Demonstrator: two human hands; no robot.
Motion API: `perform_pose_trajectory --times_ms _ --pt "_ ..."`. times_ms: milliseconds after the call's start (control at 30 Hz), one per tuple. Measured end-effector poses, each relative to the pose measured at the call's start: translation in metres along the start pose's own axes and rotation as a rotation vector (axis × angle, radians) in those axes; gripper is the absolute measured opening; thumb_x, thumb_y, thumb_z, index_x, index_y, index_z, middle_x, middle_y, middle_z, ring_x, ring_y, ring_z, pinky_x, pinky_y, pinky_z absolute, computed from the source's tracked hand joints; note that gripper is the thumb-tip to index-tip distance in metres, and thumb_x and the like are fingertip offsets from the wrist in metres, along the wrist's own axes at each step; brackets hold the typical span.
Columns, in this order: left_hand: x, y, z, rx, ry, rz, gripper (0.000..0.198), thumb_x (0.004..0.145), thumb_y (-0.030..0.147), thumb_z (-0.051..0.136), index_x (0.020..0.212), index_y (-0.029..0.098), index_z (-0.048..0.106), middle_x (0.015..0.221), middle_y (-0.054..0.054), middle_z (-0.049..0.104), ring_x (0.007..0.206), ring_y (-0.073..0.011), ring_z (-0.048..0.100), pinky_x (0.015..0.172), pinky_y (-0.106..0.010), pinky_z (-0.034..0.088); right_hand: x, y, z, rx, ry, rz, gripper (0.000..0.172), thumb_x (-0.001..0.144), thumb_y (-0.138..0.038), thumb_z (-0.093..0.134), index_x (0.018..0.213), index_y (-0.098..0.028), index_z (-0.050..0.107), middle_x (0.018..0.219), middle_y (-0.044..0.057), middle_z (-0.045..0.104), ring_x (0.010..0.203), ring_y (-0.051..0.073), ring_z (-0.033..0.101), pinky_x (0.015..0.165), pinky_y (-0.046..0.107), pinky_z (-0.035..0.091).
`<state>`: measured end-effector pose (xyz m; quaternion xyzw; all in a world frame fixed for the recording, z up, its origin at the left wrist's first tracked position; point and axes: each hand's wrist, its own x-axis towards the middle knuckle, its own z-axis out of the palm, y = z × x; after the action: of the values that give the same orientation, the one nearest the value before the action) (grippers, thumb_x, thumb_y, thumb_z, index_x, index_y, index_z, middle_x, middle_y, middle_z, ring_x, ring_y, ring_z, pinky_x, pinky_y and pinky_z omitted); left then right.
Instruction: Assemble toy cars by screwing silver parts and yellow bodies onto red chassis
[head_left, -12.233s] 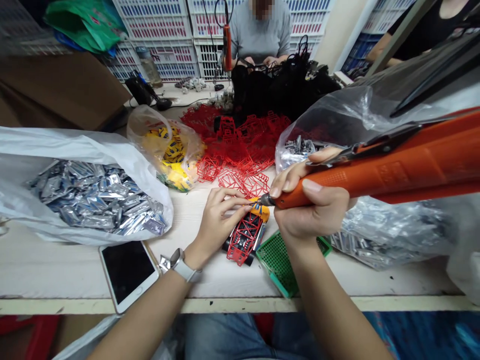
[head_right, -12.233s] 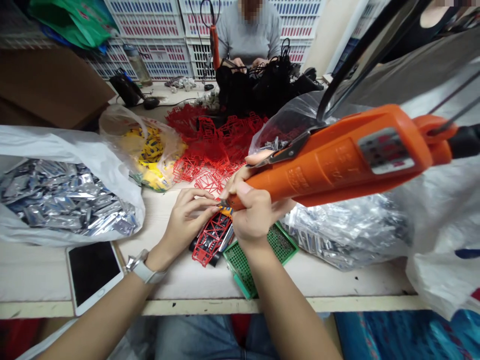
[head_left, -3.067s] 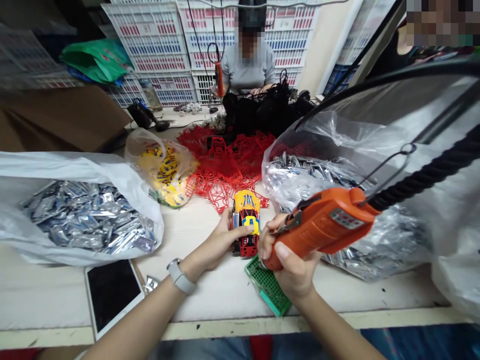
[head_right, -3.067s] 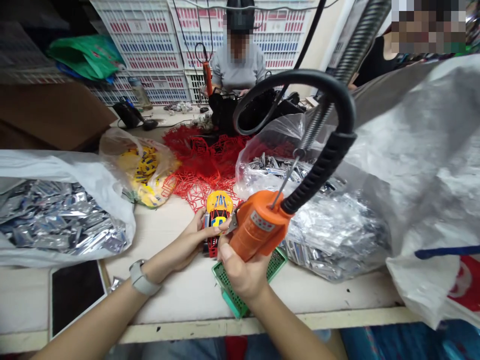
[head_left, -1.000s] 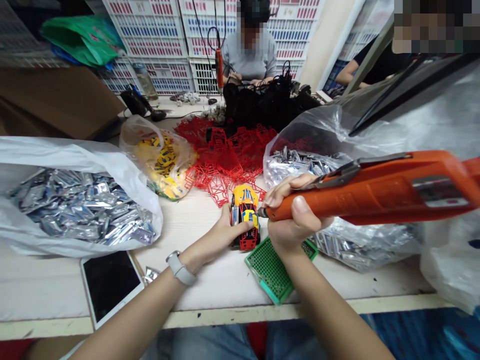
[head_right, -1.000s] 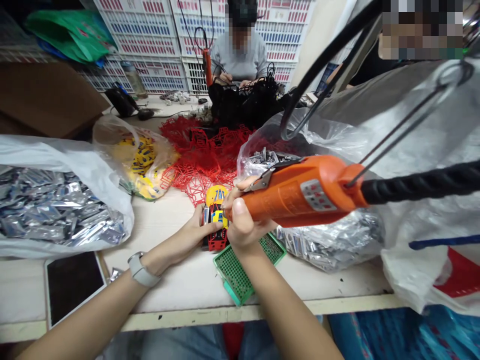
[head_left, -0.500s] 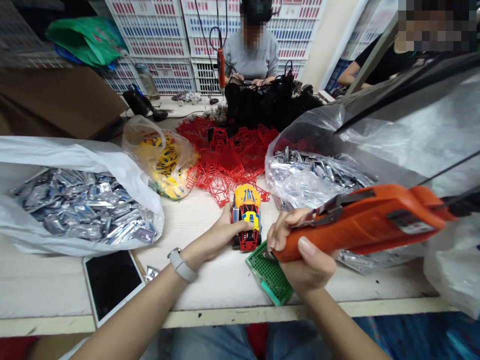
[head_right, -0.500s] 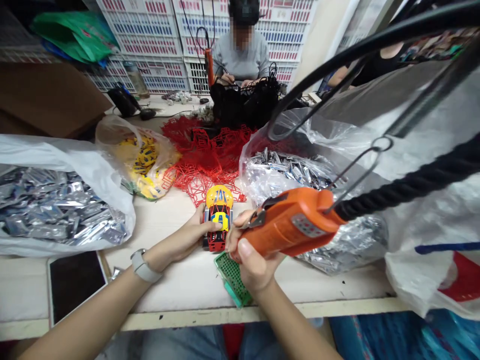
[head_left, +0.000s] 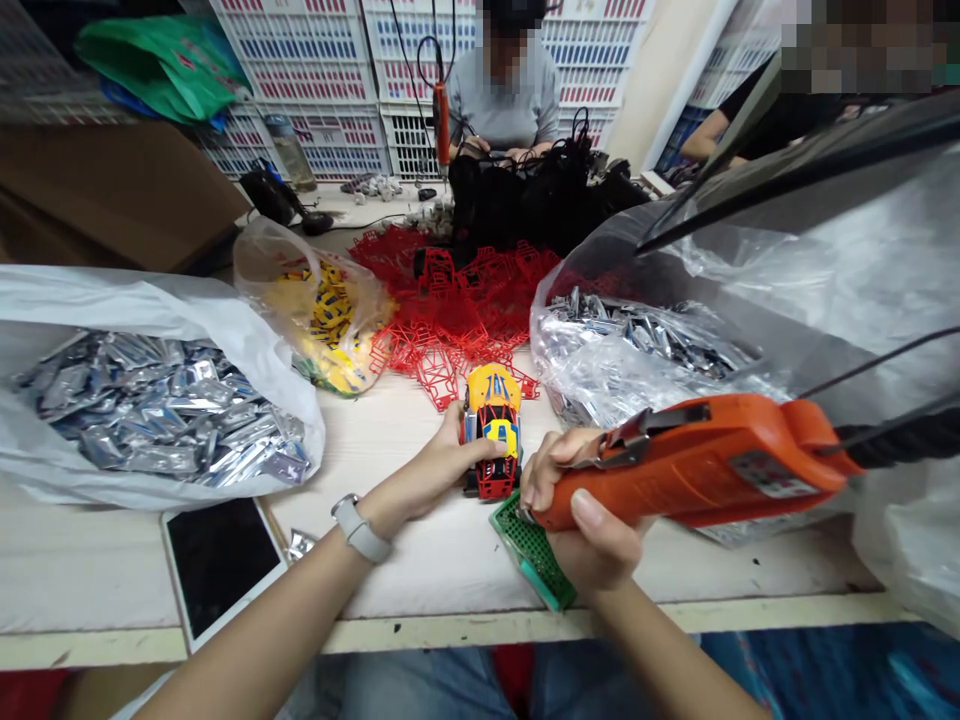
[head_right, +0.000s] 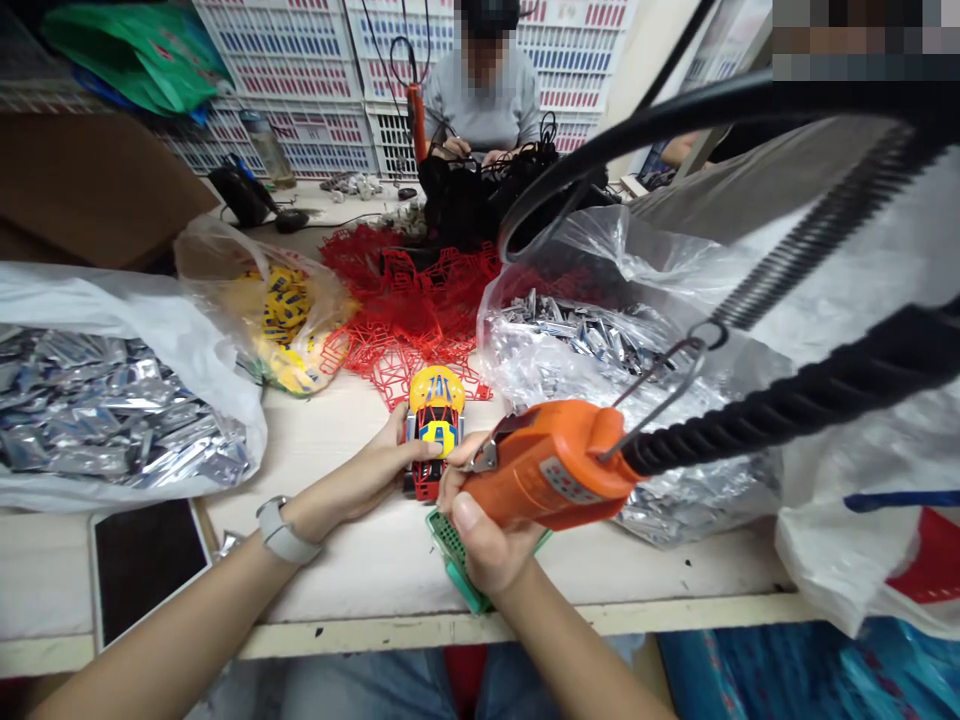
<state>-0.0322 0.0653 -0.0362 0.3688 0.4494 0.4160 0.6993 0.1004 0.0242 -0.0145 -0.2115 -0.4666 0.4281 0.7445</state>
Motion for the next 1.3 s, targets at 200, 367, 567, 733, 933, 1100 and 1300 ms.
perform_pose_trajectory --times_ms 200,367,567,733,933,1100,1300 --pt "0.001 0.0 -0.001 -0.025 -0.012 -0.015 0.064 0.067 0.023 0.083 0.119 0.022 0.047 0.108 -0.005 0.065 0.099 -0.0233 0.065 0.094 -0.042 0.052 0.015 -0.024 0.003 -0.016 -0.028 -0.011 0.019 0.084 -0.037 0.068 0.095 -0.022 0.07 0.054 -0.003 0.055 0.047 0.016 0.05 0.042 0.027 0.042" --pt "0.003 -0.003 -0.004 -0.015 -0.025 -0.029 0.062 0.068 0.024 0.084 0.119 0.022 0.048 0.103 -0.004 0.063 0.096 -0.0245 0.065 0.093 -0.045 0.052 0.046 -0.037 0.007 -0.052 0.055 -0.196 0.012 0.081 -0.033 0.066 0.087 -0.023 0.069 0.05 -0.003 0.052 0.043 0.016 0.046 0.042 0.03 0.043" --pt "0.003 -0.003 -0.003 -0.008 -0.009 -0.015 0.059 0.07 0.025 0.083 0.118 0.022 0.048 0.107 -0.006 0.064 0.105 -0.0267 0.065 0.1 -0.048 0.05 0.053 -0.017 0.01 -0.082 0.145 -0.228 0.009 0.082 -0.034 0.062 0.084 -0.025 0.063 0.049 -0.005 0.05 0.041 0.016 0.044 0.043 0.028 0.04" --pt "0.002 -0.001 -0.001 -0.015 0.001 -0.022 0.061 0.069 0.024 0.084 0.118 0.021 0.048 0.107 -0.007 0.065 0.104 -0.0275 0.065 0.101 -0.05 0.05 0.049 -0.015 0.009 -0.083 0.167 -0.233 0.01 0.078 -0.033 0.062 0.083 -0.024 0.063 0.05 -0.005 0.052 0.041 0.016 0.046 0.043 0.028 0.04" --pt "0.001 0.001 0.0 0.004 0.014 -0.041 0.062 0.067 0.026 0.084 0.118 0.022 0.047 0.109 -0.007 0.065 0.105 -0.0264 0.064 0.102 -0.049 0.049 0.048 -0.013 0.009 -0.023 0.165 -0.218 0.014 0.072 -0.026 0.061 0.085 -0.021 0.067 0.05 -0.004 0.055 0.043 0.015 0.047 0.045 0.028 0.042" --pt "0.001 0.001 0.001 -0.002 0.014 -0.01 0.062 0.067 0.025 0.082 0.117 0.021 0.046 0.108 -0.006 0.064 0.102 -0.0239 0.064 0.102 -0.047 0.049 0.049 -0.011 0.011 -0.106 0.176 -0.219 0.009 0.078 -0.034 0.062 0.081 -0.026 0.064 0.05 -0.004 0.05 0.043 0.016 0.044 0.044 0.028 0.041" --pt "-0.001 0.0 -0.001 -0.027 -0.015 -0.05 0.06 0.069 0.024 0.082 0.117 0.024 0.045 0.105 -0.003 0.064 0.096 -0.0214 0.065 0.094 -0.043 0.053 0.048 -0.004 0.012 -0.062 0.221 -0.274 0.013 0.069 -0.027 0.055 0.081 -0.024 0.061 0.047 -0.005 0.05 0.041 0.016 0.042 0.041 0.026 0.037"
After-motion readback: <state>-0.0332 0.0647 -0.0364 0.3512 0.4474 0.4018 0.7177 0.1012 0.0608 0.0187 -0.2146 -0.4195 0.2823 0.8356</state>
